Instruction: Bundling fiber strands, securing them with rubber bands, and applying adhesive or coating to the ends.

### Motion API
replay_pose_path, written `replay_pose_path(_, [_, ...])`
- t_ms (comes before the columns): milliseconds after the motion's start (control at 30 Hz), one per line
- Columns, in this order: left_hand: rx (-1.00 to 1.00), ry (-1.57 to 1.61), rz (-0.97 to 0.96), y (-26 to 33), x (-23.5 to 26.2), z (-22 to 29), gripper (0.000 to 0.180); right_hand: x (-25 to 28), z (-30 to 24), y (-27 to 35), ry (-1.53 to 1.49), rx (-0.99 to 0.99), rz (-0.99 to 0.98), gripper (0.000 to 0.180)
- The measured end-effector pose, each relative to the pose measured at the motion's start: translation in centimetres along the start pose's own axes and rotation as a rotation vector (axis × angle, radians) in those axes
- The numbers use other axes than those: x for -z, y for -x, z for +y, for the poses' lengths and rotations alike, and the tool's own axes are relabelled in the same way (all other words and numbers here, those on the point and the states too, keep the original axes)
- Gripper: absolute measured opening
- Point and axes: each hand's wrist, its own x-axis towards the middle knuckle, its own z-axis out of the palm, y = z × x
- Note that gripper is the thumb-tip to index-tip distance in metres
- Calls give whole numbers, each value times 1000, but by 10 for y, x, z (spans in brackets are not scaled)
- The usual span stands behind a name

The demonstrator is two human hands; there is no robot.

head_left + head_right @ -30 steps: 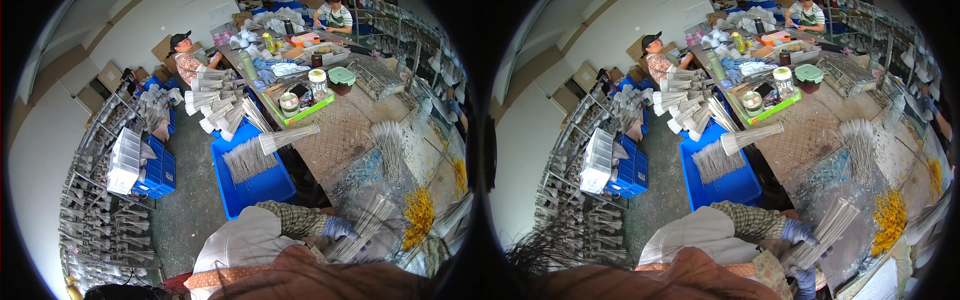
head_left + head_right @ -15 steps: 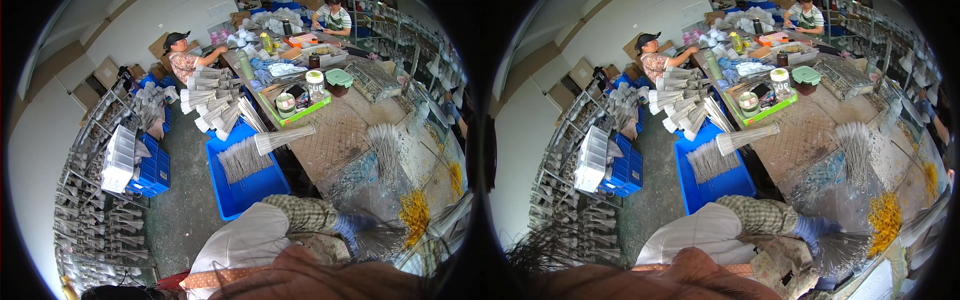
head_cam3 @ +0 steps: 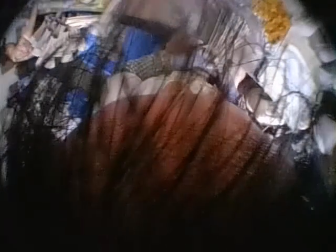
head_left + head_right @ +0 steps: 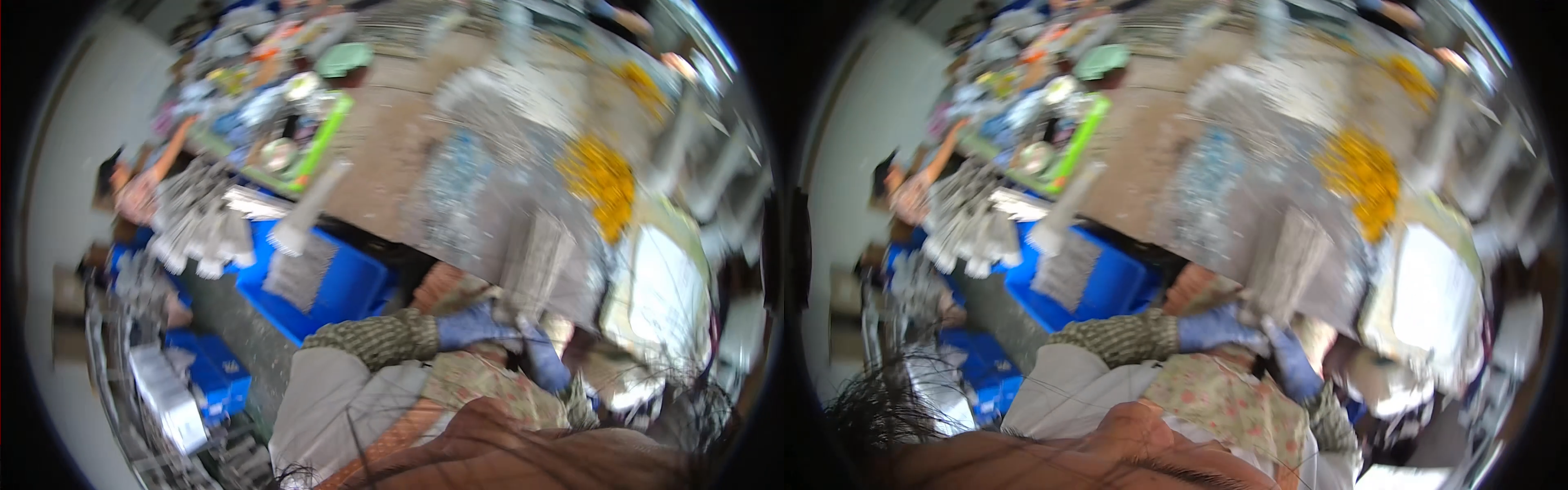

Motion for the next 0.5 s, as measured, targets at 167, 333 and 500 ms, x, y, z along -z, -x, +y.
replay_pose_path(167, [-300,-102,336,-4,-20,14,39,-9,2,-6,154,698,147,84])
replay_pose_path(333, [-29,81,144,-20,-15,-3,37,17,25,-26,16,494,204,76])
replay_pose_path(500, [-213,-106,190,4,-26,0,32,17,50,-13,228,799,331,64])
